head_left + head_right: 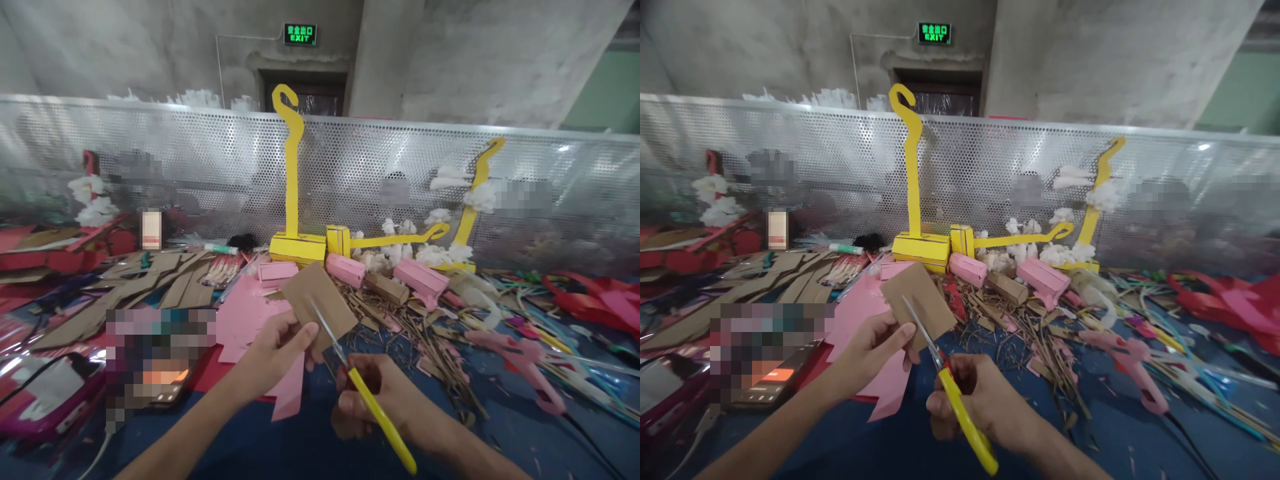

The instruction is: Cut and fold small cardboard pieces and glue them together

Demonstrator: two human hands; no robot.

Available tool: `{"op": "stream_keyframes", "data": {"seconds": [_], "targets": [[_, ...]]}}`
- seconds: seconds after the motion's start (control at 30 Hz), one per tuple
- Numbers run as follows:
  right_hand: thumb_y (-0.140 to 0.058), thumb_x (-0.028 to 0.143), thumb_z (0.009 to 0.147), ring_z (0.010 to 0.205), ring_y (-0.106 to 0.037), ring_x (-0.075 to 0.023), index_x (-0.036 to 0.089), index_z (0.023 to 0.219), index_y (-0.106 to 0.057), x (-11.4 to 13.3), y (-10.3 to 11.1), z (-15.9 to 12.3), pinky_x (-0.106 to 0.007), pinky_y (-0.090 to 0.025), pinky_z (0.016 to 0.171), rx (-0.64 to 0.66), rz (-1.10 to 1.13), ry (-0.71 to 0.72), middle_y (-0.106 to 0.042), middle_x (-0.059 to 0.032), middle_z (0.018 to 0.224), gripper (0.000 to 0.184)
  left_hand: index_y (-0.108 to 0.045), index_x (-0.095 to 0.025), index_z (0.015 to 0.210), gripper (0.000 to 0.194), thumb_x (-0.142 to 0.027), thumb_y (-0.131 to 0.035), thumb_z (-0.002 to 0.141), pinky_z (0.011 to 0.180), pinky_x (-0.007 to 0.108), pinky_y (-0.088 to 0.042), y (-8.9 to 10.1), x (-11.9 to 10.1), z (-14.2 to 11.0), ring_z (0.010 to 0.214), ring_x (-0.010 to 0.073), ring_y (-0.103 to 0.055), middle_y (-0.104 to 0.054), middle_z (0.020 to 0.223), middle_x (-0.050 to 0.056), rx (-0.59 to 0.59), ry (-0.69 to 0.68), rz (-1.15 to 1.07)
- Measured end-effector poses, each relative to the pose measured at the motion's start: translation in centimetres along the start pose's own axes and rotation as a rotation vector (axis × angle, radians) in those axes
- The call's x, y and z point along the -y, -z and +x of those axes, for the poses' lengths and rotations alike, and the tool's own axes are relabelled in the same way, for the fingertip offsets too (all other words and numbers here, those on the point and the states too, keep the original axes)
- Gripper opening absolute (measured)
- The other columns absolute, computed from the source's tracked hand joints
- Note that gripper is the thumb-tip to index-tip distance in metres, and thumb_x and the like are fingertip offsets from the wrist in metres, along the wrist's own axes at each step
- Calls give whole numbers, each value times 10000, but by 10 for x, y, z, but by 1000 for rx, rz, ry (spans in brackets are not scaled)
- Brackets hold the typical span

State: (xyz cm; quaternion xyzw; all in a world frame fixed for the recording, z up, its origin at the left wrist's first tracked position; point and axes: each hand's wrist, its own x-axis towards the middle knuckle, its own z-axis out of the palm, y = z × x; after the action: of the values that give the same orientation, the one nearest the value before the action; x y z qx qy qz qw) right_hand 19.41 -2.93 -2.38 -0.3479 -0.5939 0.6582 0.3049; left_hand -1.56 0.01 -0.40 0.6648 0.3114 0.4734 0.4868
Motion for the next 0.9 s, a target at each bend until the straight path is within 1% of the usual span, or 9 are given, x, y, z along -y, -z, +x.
{"op": "stream_keyframes", "data": {"seconds": [0.13,0.23,0.37,0.4,0.5,0.53,0.67,0.8,0.9], "targets": [[-875,528,626,516,-479,-77,193,808,-488,-3,-5,1,-212,-403,516,-40,3,-1,-506,77,611,543,-633,-132,774,395,-491,-591,934,545,240,-499,4,1,-2,538,124,-610,-670,632,43,-23,-24,3],[-894,386,628,600,-435,-81,200,853,-516,-2,-10,-3,-201,-387,542,-89,-174,30,-479,80,693,478,-651,-147,714,408,-499,-609,914,508,241,-494,9,1,-10,532,141,-610,-660,607,47,-21,-109,36],[-965,275,448,725,-481,-138,233,903,-524,-16,-18,2,-229,-458,563,-314,-359,131,-510,26,876,635,-688,-178,689,398,-457,-559,942,466,234,-476,15,2,-20,504,146,-594,-660,591,51,-5,-287,226],[-968,300,457,737,-501,-152,247,927,-517,-21,-20,5,-243,-480,560,-346,-351,144,-516,14,912,653,-687,-186,672,403,-439,-543,951,462,232,-469,15,2,-21,489,141,-585,-651,578,46,-11,-315,270],[-784,392,787,629,-510,-148,279,1007,-494,-31,-23,14,-272,-502,525,-392,-350,145,-511,13,837,382,-679,-208,663,395,-425,-528,956,479,244,-474,15,3,-22,468,138,-563,-623,545,28,-46,-369,332],[-759,372,812,636,-518,-153,276,1002,-493,-32,-22,15,-281,-509,536,-412,-365,150,-511,6,846,341,-679,-215,674,381,-430,-533,952,493,252,-483,14,4,-21,468,141,-556,-617,540,23,-60,-386,343],[-882,285,619,825,-525,-198,231,957,-512,-28,-11,8,-326,-519,714,-466,-576,285,-504,-33,1003,504,-674,-230,682,335,-435,-575,928,545,269,-502,15,7,-22,516,159,-568,-613,546,21,-141,-455,393],[-785,223,721,800,-521,-185,224,1002,-499,-28,1,0,-308,-496,707,-502,-763,410,-514,-46,1029,401,-661,-213,695,349,-404,-539,961,524,252,-481,16,13,-24,522,151,-597,-649,579,29,-60,-384,318],[-734,158,763,1049,-547,-252,208,1199,-496,-25,8,2,-374,-499,900,-487,-820,476,-507,-109,1217,499,-656,-185,720,387,-397,-481,992,529,249,-478,15,16,-22,537,149,-603,-669,618,47,-6,-280,285]]}}
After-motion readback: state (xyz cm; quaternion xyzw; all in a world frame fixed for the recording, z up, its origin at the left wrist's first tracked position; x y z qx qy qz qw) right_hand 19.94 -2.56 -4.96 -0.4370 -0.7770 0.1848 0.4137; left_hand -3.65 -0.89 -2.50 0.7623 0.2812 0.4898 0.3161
